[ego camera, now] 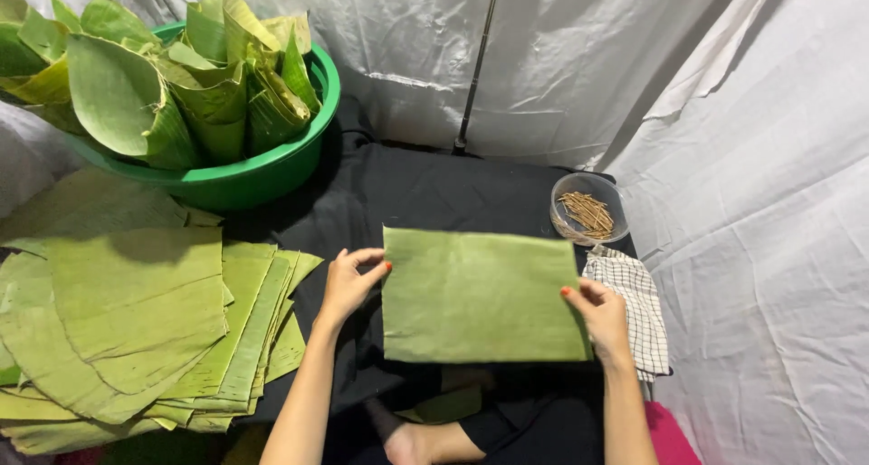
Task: Folding banana leaves into conical shapes and securing them with small wooden pins.
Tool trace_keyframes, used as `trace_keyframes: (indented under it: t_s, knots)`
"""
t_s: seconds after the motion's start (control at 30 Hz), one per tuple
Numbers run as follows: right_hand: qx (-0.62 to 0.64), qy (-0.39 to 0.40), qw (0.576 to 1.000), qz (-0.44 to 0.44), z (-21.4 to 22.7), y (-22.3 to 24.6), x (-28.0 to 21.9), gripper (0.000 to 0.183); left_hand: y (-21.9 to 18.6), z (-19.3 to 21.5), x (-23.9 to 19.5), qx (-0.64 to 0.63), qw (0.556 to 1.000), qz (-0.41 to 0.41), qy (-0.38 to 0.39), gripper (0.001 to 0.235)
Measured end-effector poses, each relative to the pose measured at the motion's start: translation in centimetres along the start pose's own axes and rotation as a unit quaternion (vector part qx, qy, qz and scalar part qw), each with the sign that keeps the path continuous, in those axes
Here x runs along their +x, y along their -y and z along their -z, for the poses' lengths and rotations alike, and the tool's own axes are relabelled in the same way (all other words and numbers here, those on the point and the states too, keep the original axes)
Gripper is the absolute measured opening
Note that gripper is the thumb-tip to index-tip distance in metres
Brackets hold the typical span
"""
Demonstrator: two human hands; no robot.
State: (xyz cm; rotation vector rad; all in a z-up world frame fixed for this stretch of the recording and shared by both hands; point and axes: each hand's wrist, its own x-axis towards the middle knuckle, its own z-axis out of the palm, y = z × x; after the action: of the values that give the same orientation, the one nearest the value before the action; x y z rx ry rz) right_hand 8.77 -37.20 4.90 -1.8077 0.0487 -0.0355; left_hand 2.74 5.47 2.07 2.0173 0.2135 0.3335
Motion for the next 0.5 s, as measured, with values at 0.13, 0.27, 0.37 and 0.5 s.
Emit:
trace_keyframes:
  t_s: [0.13, 0.27, 0.37, 0.5]
  knots:
    - [0.022, -0.03, 0.992, 0.117, 1.4, 5.3, -0.5, 0.017, -5.6, 2.2, -0.6, -0.016, 0.997, -0.046, -0.052, 0.014]
    - [0.036, -0.007, 0.97, 0.241, 4.4, 4.4, 0.2, 0.013, -11.0, 4.4, -3.0, -0.091, 0.978, -0.145, -0.115, 0.015]
    - [0.015, 0.017, 0.955, 0.297, 4.5, 4.0, -0.1, 0.02, -10.3, 5.2, -4.6, -0.077, 0.977, -0.179, -0.088, 0.023]
    - [-0.083, 0.05, 0.968, 0.232, 3.1, -1.4, -0.8, 0.033, -4.5, 4.3, -5.9, 0.125, 0.972, -0.199, 0.004, 0.032]
